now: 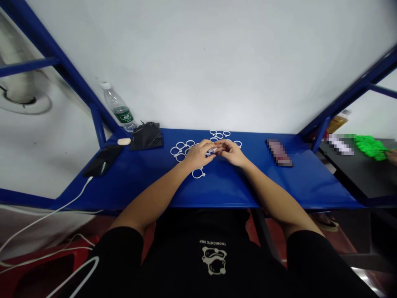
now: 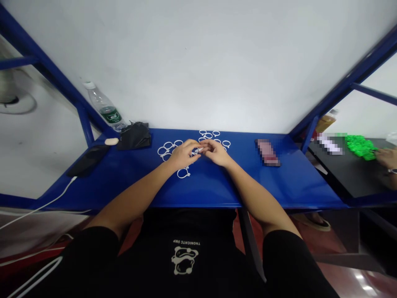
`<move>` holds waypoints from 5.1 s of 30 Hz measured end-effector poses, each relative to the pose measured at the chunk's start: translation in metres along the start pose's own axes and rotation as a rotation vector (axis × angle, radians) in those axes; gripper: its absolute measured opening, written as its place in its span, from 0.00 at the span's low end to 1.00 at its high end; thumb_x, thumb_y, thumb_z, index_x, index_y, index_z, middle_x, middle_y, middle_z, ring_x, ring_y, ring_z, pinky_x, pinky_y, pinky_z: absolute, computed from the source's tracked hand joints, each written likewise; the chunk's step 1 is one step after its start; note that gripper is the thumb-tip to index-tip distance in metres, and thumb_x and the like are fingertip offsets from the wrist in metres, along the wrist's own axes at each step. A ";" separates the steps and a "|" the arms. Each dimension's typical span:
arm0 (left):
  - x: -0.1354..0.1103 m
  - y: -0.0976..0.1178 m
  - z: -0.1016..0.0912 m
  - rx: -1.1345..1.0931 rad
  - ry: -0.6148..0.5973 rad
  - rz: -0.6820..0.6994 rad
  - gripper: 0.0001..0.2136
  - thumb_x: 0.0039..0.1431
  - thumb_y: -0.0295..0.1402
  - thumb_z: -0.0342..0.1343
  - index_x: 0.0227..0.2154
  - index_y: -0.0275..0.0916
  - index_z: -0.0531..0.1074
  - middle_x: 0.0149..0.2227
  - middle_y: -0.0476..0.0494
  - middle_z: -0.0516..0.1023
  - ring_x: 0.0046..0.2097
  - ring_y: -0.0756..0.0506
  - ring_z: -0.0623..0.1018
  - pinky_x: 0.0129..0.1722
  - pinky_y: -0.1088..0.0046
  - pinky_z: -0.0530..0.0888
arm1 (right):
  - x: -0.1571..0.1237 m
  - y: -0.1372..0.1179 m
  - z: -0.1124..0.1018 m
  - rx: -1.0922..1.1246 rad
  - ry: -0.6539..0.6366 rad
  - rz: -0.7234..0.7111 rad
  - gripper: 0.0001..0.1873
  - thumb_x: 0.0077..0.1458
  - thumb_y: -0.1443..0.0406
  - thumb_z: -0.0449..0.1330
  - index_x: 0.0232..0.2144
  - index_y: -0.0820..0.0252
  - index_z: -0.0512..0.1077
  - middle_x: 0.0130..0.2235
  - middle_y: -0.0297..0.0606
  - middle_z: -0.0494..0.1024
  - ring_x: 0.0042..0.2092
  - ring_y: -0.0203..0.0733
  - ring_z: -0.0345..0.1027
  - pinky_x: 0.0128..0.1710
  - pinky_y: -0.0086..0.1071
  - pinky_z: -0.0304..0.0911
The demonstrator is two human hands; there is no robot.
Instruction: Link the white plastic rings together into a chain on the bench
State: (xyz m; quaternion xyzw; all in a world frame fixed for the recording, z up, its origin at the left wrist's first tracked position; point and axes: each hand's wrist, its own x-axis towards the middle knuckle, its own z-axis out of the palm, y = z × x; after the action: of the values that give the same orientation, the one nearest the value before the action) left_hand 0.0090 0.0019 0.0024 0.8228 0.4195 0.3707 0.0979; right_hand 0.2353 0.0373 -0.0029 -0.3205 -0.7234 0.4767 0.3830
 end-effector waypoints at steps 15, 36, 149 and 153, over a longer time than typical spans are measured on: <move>0.003 -0.008 0.005 -0.038 0.123 -0.117 0.08 0.69 0.33 0.66 0.49 0.44 0.81 0.42 0.44 0.87 0.42 0.43 0.85 0.43 0.64 0.80 | -0.005 -0.021 -0.011 -0.087 0.049 0.008 0.20 0.60 0.54 0.66 0.51 0.56 0.78 0.48 0.44 0.87 0.40 0.45 0.82 0.42 0.41 0.77; -0.001 -0.003 -0.002 -0.043 0.107 -0.048 0.13 0.71 0.29 0.54 0.50 0.42 0.82 0.43 0.44 0.84 0.34 0.48 0.79 0.40 0.69 0.75 | -0.007 -0.023 -0.049 -0.840 -0.100 0.089 0.09 0.65 0.63 0.60 0.41 0.54 0.81 0.37 0.38 0.87 0.36 0.43 0.77 0.39 0.35 0.67; -0.001 -0.010 0.005 -0.009 -0.011 -0.020 0.05 0.71 0.37 0.62 0.43 0.43 0.80 0.56 0.41 0.80 0.37 0.48 0.80 0.43 0.65 0.81 | -0.010 -0.038 -0.008 -0.759 0.005 -0.327 0.07 0.65 0.65 0.57 0.39 0.53 0.76 0.40 0.40 0.83 0.44 0.49 0.73 0.52 0.45 0.68; -0.001 -0.006 0.005 -0.032 0.037 -0.049 0.03 0.69 0.36 0.64 0.42 0.45 0.80 0.43 0.45 0.85 0.38 0.46 0.82 0.43 0.64 0.81 | -0.008 -0.037 -0.029 -0.864 0.030 -0.277 0.12 0.64 0.65 0.58 0.46 0.56 0.79 0.46 0.46 0.84 0.48 0.53 0.76 0.54 0.48 0.68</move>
State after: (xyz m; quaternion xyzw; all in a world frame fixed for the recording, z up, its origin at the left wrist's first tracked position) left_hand 0.0087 0.0060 -0.0046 0.8038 0.4350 0.3900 0.1124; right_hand 0.2601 0.0309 0.0370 -0.3581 -0.8864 0.0708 0.2846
